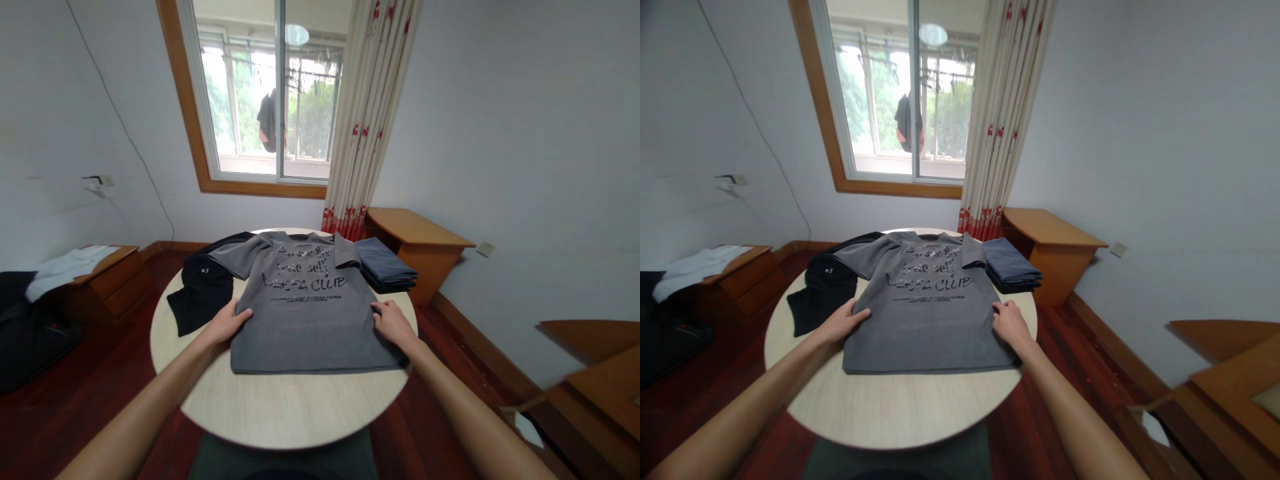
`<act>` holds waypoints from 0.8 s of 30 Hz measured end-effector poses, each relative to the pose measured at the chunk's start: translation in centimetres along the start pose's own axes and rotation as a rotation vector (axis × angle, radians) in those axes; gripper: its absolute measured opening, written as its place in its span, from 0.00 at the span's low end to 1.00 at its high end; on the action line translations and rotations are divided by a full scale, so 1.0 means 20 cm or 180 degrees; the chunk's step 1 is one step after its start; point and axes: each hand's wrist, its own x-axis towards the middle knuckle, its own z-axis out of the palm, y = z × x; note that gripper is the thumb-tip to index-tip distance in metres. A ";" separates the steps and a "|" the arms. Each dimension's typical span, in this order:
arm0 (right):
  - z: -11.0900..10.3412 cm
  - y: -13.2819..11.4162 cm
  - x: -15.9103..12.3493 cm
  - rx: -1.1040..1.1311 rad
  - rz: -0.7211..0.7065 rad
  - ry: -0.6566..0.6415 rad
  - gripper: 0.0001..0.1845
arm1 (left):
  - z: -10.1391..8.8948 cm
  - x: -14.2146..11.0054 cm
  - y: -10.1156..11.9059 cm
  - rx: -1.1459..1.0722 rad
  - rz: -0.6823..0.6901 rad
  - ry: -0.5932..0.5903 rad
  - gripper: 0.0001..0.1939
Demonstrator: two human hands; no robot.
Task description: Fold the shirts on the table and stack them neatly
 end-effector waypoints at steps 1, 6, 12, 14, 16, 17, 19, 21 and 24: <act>-0.01 0.01 -0.01 -0.0018 0.0068 -0.0050 0.24 | 0.00 -0.02 0.02 -0.0668 -0.0044 -0.0086 0.30; -0.07 0.07 -0.01 0.0149 0.0139 -0.0301 0.25 | -0.11 -0.09 0.10 -0.1836 -0.0360 -0.0368 0.36; -0.13 0.14 0.02 0.0202 0.0221 -0.0559 0.13 | -0.34 -0.16 0.14 -0.1200 -0.0385 -0.0404 0.41; -0.13 0.15 0.03 0.0180 0.0240 -0.0690 0.12 | -0.38 -0.19 0.15 -0.0854 -0.0368 -0.0471 0.38; -0.13 0.16 0.04 0.0196 0.0268 -0.0779 0.11 | -0.40 -0.22 0.16 -0.0638 -0.0348 -0.0441 0.36; -0.13 0.16 0.05 0.0207 0.0276 -0.0809 0.11 | -0.41 -0.24 0.17 -0.0604 -0.0329 -0.0421 0.35; -0.13 0.17 0.05 0.0215 0.0259 -0.0837 0.10 | -0.41 -0.26 0.16 -0.0608 -0.0293 -0.0435 0.35; -0.12 0.18 0.05 0.0201 0.0208 -0.0831 0.10 | -0.42 -0.28 0.14 -0.0576 -0.0275 -0.0499 0.37; -0.13 0.20 0.05 0.0153 0.0130 -0.0853 0.09 | -0.46 -0.31 0.06 -0.0198 -0.0237 -0.0457 0.35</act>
